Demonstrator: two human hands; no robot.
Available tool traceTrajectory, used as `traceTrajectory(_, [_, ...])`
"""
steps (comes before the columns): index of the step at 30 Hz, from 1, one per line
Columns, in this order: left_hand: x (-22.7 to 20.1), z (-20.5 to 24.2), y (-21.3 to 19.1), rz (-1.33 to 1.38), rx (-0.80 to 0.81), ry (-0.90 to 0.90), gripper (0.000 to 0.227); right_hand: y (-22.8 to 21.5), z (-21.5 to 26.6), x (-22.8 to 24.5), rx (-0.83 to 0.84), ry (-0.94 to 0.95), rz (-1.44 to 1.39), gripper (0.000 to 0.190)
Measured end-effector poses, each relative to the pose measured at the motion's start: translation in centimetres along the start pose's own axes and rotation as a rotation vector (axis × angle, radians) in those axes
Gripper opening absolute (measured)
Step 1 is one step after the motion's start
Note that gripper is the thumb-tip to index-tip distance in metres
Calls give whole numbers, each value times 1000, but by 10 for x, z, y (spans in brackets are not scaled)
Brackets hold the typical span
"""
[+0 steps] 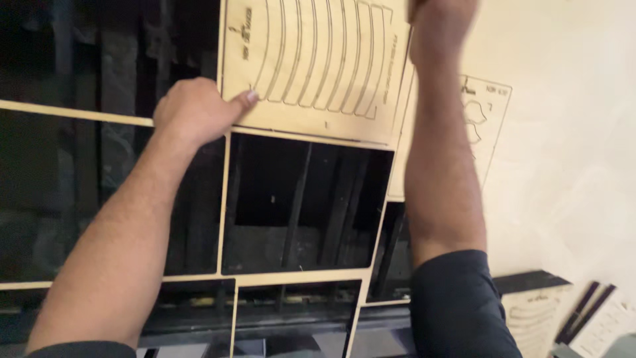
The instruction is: The person removes pre-cut plywood pieces from a larger sheet by hand, separating them along scored lines and stacking the pieces on the table. The person handles multiple pieces one at a time and places them in a growing pile.
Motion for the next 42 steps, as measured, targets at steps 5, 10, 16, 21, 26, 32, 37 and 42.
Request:
traceTrajectory(5, [-2,-2,-12,109,-84,8,61,-42,69,91,-111,-25,103,44])
traceTrajectory(10, [7,-8,-2,198,-117,3,56,-65,153,95,-328,149,177,40])
traceTrajectory(16, [5,-5,-2,483,-126,22,47,-53,212,54,-432,392,23,33])
traceTrajectory(21, [2,-4,-8,414,-120,5,48,-55,185,65,-414,275,21,32])
traceTrajectory(26, [7,-5,1,327,-138,28,51,-45,150,80,-225,-145,-275,47])
traceTrajectory(32, [-3,2,-10,282,-144,29,47,36,129,20,-10,-19,13,51])
traceTrajectory(37, [9,1,-1,164,-173,59,50,-15,132,102,-118,-318,-271,47])
traceTrajectory(42, [4,-12,-1,390,-174,108,42,-38,166,116,-348,-25,-182,38])
Point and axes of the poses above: each hand's wrist, its own z-axis away from the middle knuckle, its own y-axis out of the palm, x = y × z, the point moved 10 cm from there along -z, towards the middle knuckle, and after that the axes turned 4 degrees about y, right-handed, at the moved point
